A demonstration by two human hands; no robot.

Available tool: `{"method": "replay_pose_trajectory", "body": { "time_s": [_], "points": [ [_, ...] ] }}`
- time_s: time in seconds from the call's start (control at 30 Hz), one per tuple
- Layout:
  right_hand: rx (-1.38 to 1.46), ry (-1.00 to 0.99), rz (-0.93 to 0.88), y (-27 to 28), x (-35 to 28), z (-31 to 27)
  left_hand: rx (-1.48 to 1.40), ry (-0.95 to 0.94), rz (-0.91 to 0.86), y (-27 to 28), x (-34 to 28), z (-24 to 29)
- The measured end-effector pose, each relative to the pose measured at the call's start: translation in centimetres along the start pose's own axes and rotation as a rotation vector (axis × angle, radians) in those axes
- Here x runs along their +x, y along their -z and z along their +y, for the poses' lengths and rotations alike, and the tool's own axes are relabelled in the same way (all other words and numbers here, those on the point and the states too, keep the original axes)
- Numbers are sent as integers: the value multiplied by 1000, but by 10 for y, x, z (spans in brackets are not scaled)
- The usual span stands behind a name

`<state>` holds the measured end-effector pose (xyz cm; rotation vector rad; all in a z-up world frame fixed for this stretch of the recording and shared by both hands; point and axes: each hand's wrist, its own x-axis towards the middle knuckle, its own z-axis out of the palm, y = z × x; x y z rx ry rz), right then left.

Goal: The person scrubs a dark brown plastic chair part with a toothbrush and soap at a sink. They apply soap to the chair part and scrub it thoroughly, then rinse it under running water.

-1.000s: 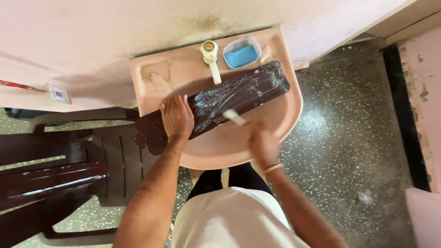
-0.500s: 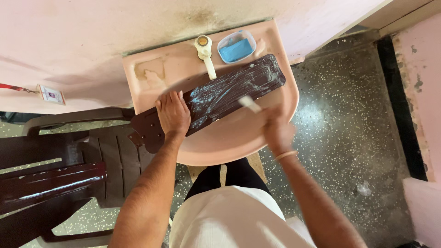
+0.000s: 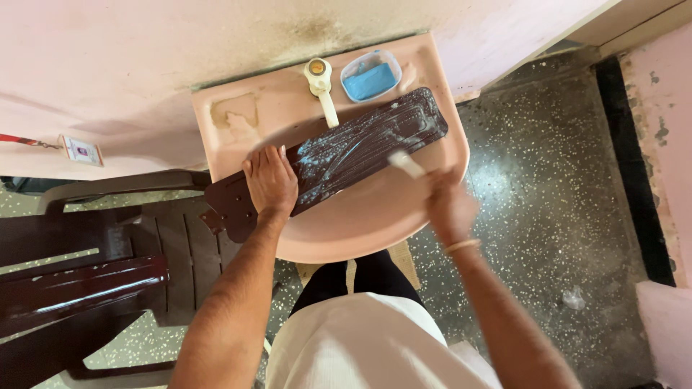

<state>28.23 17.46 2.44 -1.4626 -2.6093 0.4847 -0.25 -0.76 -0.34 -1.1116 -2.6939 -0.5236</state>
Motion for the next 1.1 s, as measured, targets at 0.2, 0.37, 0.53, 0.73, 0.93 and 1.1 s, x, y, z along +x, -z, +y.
{"method": "replay_pose_trajectory", "body": {
  "time_s": [0.2, 0.37, 0.53, 0.73, 0.93, 1.1],
  "points": [
    [68, -35, -18, -4, -21, -44, -20, 21, -16, 2, 1, 0],
    [180, 323, -117, -30, -52, -81, -8, 16, -25, 4, 0, 1],
    [134, 53, 58, -10, 22, 1, -21, 26, -45, 2, 1, 1],
    [89, 168, -38, -31, -48, -69, -1, 13, 10, 1, 2, 2],
    [125, 111, -273, -5, -29, -61, -18, 32, -31, 2, 0, 1],
    [140, 59, 206, 24, 16, 4, -19, 21, -19, 0, 0, 0]
  ]
}}
